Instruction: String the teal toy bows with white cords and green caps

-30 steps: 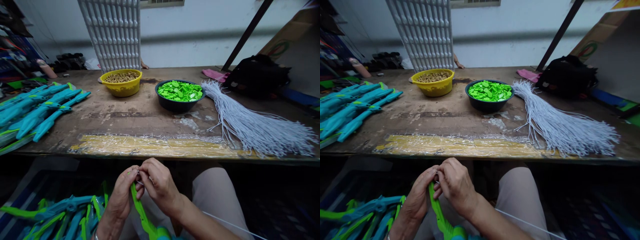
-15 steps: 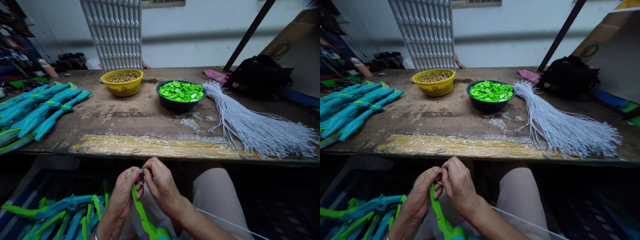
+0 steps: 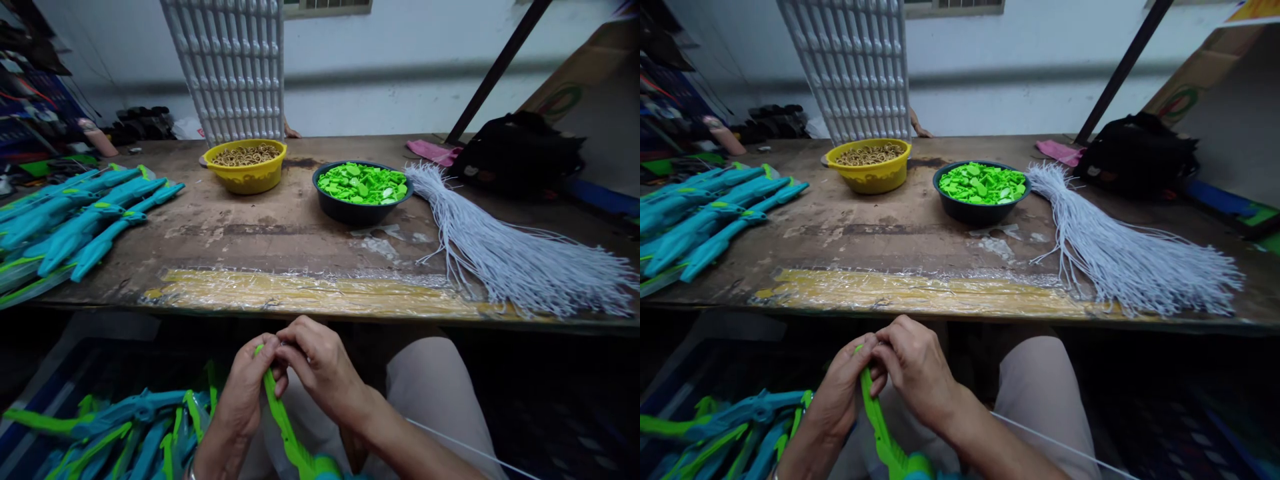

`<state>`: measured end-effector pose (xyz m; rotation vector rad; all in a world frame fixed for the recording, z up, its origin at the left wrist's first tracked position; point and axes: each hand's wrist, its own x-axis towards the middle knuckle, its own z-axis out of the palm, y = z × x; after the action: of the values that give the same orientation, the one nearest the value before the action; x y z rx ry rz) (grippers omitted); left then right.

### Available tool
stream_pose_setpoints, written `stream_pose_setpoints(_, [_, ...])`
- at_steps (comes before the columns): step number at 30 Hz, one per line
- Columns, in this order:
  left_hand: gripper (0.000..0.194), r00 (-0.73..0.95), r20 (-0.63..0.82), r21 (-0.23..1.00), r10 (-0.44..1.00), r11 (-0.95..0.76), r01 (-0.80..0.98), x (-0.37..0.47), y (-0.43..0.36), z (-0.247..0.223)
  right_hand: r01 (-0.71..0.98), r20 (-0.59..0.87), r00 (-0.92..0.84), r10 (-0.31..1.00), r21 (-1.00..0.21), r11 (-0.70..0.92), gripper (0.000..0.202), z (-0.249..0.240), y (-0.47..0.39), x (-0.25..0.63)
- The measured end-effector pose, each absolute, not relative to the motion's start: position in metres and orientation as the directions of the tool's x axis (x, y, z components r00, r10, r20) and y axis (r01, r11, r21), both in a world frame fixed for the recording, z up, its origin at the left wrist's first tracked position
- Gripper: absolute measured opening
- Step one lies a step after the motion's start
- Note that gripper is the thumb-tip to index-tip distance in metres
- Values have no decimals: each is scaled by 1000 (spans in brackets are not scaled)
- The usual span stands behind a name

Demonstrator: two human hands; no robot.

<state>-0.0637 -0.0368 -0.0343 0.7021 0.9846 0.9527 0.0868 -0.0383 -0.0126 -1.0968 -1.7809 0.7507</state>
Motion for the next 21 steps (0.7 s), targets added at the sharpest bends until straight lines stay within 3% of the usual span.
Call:
stream_pose_setpoints(7, [47, 201, -346, 867, 916, 395, -305, -61, -36, -34, 537, 296, -363, 883, -708, 458, 13, -4, -34, 98])
stream_pose_setpoints(14, [47, 190, -347, 877, 919, 389, -282, -65, -37, -39, 718, 248, -571, 783, -312, 622, 14, 13, -30, 111])
stream_pose_setpoints(18, [50, 181, -367, 876, 912, 404, -263, -72, -34, -47, 666, 202, -726, 657, -29, 745, 13, 23, -24, 103])
stream_pose_setpoints(21, [49, 169, -387, 855, 906, 421, -302, -84, -30, -54, 583, 131, -802, 583, -45, 811, 7, 24, -10, 81])
